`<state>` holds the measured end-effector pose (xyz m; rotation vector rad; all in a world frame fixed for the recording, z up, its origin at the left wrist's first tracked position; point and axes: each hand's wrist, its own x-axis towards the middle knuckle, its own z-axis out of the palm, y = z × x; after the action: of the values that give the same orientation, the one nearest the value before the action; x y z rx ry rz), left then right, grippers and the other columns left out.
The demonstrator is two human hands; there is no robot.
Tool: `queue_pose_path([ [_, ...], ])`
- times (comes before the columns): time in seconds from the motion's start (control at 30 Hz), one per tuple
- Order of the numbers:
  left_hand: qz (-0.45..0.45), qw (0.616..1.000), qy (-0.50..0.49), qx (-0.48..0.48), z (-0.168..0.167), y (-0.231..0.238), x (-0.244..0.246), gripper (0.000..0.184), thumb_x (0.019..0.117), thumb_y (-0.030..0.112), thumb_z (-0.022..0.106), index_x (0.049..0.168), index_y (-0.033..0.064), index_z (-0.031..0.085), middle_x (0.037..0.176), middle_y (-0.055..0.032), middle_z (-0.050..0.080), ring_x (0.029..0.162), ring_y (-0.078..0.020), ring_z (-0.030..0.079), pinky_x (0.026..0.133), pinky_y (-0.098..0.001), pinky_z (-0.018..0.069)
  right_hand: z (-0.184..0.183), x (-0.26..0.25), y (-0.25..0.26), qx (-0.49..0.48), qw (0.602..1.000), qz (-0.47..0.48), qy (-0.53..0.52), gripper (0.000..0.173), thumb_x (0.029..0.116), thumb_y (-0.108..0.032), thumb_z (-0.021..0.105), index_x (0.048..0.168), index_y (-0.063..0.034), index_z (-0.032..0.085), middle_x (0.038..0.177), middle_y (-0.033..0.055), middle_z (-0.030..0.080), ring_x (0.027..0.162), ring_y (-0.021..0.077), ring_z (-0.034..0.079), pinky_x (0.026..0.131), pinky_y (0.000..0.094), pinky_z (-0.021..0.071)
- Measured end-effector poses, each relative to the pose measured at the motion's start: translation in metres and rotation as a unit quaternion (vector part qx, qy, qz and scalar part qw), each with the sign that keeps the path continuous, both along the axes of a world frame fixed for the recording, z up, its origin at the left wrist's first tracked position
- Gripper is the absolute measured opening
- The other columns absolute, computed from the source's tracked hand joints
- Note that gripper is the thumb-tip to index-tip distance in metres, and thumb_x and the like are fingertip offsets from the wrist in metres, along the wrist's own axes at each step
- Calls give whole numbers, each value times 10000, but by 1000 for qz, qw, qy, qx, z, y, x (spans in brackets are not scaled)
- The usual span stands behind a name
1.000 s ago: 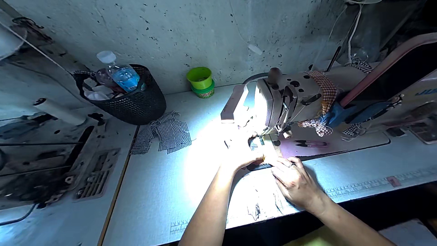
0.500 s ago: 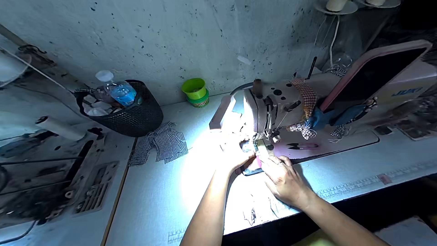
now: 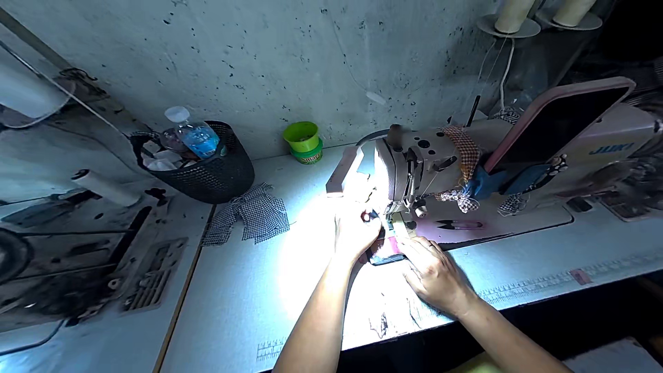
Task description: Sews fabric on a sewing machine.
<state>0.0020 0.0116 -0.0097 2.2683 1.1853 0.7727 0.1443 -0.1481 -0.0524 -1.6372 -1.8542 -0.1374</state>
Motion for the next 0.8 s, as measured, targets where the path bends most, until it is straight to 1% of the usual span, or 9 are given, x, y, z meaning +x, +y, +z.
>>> queue_pose_path([
  [0.07, -13, 999, 29, -12, 0, -1, 1, 162, 859, 270, 732, 855, 111, 701, 793, -13, 632, 778, -150, 607, 745, -389, 498, 1, 0, 0, 3, 1000, 0, 0, 392, 928, -226, 532, 1229, -75, 732, 1277, 71, 715, 1208, 235, 653, 1027, 385, 512],
  [0.13, -24, 999, 35, -33, 2, -2, 2, 148, 869, 264, 734, 865, 122, 693, 813, -1, 619, 788, -132, 597, 745, -361, 496, 2, 0, 0, 5, 1000, 0, 2, 376, 932, -222, 536, 1213, -75, 738, 1266, 72, 718, 1202, 236, 655, 1030, 382, 512],
  [0.2, -33, 998, 37, -41, 1, -1, 3, 145, 884, 258, 721, 866, 122, 674, 820, 1, 610, 789, -129, 589, 740, -356, 486, 1, 0, 0, 9, 1000, 2, 4, 362, 935, -220, 537, 1192, -73, 745, 1256, 76, 721, 1192, 235, 657, 1028, 380, 511],
  [0.33, -31, 998, 31, -52, -2, 0, 5, 151, 893, 259, 712, 881, 115, 668, 864, -18, 629, 814, -142, 608, 742, -360, 509, 1, 0, 1, 9, 1000, 0, 1, 357, 942, -228, 536, 1188, -77, 746, 1263, 74, 719, 1197, 233, 655, 1025, 383, 513],
  [0.4, -28, 998, 23, -50, -1, -1, 5, 180, 864, 257, 722, 952, 103, 691, 908, -34, 640, 860, -161, 614, 778, -382, 509, 1, 0, 1, 9, 1000, -1, 2, 355, 948, -223, 529, 1189, -76, 745, 1265, 73, 719, 1199, 235, 655, 1026, 384, 511],
  [0.47, -35, 997, 25, -56, -2, 1, 6, 225, 874, 267, 728, 1013, 91, 708, 965, -44, 665, 909, -163, 628, 829, -382, 518, 1, 0, 1, 10, 1000, -3, 1, 357, 954, -224, 521, 1192, -79, 743, 1268, 70, 719, 1203, 233, 654, 1032, 383, 509],
  [0.53, -42, 997, 34, -62, -4, 2, 5, 198, 895, 274, 724, 987, 100, 714, 994, -38, 678, 939, -157, 634, 856, -384, 517, 0, 0, 1, 14, 1000, -4, 0, 357, 950, -228, 523, 1185, -79, 749, 1253, 73, 725, 1192, 234, 660, 1023, 387, 514],
  [0.6, -45, 997, 34, -47, -7, 3, 5, 161, 898, 259, 713, 931, 101, 709, 931, -35, 662, 891, -158, 631, 814, -383, 523, 1, 0, 1, 11, 1000, -4, 1, 350, 944, -223, 529, 1179, -84, 749, 1251, 67, 725, 1195, 228, 658, 1025, 384, 513],
  [0.8, -65, 997, 32, -21, -12, 5, 6, 183, 936, 254, 667, 942, 74, 701, 935, -70, 658, 908, -199, 631, 835, -417, 519, 2, 0, 2, 4, 1000, -5, 6, 338, 947, -216, 537, 1179, -87, 747, 1244, 72, 724, 1193, 231, 659, 1026, 389, 517],
])
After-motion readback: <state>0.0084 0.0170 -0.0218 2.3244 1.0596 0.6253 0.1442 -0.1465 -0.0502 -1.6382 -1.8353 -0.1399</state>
